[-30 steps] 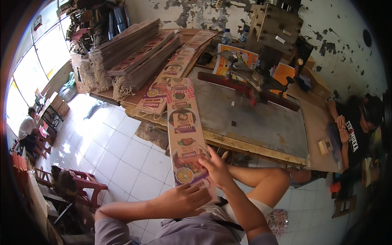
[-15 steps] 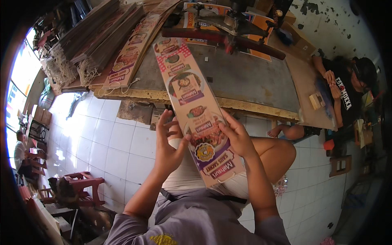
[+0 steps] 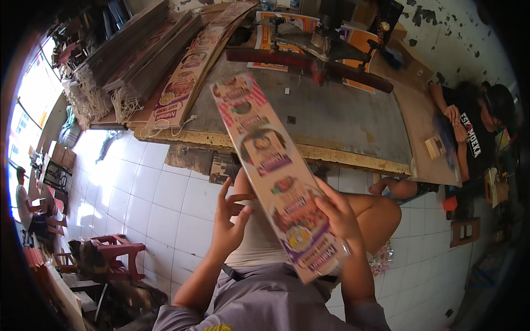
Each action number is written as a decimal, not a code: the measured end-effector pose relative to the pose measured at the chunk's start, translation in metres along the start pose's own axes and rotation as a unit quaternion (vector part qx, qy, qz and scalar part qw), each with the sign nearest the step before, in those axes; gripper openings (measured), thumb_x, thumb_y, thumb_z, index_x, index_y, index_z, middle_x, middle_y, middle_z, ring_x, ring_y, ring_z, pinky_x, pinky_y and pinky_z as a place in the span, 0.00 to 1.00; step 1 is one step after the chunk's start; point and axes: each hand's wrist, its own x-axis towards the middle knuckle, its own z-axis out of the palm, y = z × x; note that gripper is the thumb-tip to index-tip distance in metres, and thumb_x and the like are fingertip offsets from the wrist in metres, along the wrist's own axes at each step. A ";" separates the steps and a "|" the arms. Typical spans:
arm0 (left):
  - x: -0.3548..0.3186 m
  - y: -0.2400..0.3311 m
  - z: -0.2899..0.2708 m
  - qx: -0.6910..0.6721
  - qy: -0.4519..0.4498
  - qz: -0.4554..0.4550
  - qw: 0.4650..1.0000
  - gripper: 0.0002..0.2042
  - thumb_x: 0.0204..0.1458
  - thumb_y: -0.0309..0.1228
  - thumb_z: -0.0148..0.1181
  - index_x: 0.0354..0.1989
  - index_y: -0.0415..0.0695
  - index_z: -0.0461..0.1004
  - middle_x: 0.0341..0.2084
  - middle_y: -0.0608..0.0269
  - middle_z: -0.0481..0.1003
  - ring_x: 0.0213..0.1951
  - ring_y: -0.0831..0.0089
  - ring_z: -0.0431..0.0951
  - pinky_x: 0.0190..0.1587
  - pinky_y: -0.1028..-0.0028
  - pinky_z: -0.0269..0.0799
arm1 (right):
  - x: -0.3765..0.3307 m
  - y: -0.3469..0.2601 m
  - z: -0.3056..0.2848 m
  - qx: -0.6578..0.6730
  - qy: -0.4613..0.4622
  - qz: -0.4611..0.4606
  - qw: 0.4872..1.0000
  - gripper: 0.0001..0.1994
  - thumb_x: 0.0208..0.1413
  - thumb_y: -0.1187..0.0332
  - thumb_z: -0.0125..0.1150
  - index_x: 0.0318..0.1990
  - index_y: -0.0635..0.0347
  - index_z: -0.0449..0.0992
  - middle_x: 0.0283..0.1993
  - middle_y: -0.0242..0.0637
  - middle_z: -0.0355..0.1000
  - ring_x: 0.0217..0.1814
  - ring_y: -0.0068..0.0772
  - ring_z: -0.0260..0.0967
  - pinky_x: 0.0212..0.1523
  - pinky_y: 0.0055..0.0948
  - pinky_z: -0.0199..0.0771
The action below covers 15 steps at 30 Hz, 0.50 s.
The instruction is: The person aligns printed packaging strips under a manual press, pulls down the press handle to apply pressure, and repeats this for multiple strips.
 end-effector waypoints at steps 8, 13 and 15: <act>0.065 0.019 0.017 0.191 0.037 0.255 0.947 0.30 0.60 0.29 0.70 0.71 0.37 0.70 0.62 0.45 0.77 0.62 0.49 0.78 0.66 0.55 0.72 | -0.098 0.004 -0.065 0.099 0.089 0.054 0.990 0.34 0.75 0.74 0.56 0.83 0.73 0.53 0.70 0.47 0.77 0.64 0.27 0.79 0.64 0.27 0.76; 0.141 0.048 0.047 0.268 -0.042 0.324 0.906 0.29 0.59 0.34 0.72 0.69 0.43 0.74 0.65 0.49 0.74 0.67 0.45 0.73 0.70 0.51 0.67 | -0.116 -0.024 -0.047 0.095 0.138 0.059 0.984 0.35 0.75 0.74 0.56 0.84 0.73 0.51 0.73 0.54 0.74 0.67 0.32 0.79 0.66 0.30 0.77; 0.155 0.051 0.056 0.289 -0.069 0.332 0.895 0.29 0.61 0.36 0.72 0.70 0.43 0.75 0.68 0.50 0.74 0.69 0.46 0.72 0.72 0.51 0.65 | -0.117 -0.027 -0.044 0.111 0.174 0.047 0.977 0.36 0.74 0.73 0.57 0.84 0.71 0.50 0.72 0.53 0.75 0.67 0.32 0.79 0.66 0.30 0.77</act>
